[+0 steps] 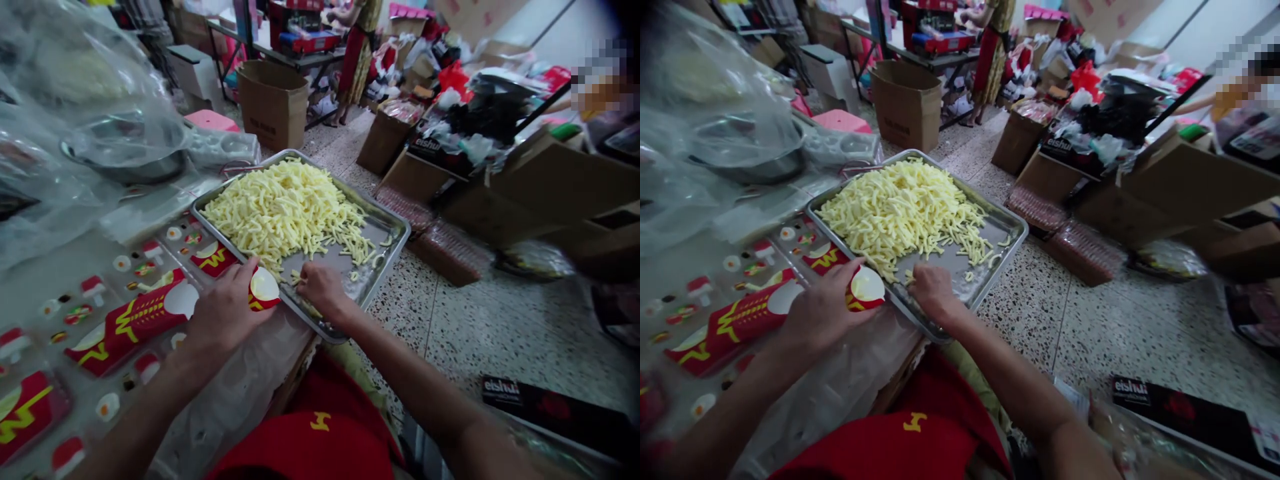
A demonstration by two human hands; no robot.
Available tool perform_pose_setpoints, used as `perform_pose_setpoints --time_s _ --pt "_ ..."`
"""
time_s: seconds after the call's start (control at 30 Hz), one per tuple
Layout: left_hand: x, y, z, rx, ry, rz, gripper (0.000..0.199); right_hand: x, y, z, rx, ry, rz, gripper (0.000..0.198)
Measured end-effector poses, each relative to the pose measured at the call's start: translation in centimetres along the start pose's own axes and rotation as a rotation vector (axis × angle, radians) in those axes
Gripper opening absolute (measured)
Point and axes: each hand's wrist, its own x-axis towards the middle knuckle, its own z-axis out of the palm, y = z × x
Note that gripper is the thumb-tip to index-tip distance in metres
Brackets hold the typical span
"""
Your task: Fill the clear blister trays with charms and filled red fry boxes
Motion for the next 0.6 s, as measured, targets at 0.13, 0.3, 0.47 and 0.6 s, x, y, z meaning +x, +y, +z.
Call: perform_pose_setpoints --time_s 0.13,0.3,0.47,0.6 --pt "1.5 2.5 0.6 0.16 -0.051 0.096 0.063 -0.4 0.2 -1.8 0.282 0.086 0.067 0.014" --pt "5.0 5.0 3.6 -0.05 -0.074 0.181 0.056 -1.5 -0.5 -5.2 0.17 0.105 -0.165 0.015" --pt "6.8 5.8 6.6 -0.445 0.07 0.19 0.058 -1.9 1.0 -6.4 0.271 0.08 -0.261 0.018" --pt "6.4 6.5 8.3 -0.622 0.02 0.156 0.045 -1.9 1.6 -5.4 0.348 0.215 -0.127 0.015"
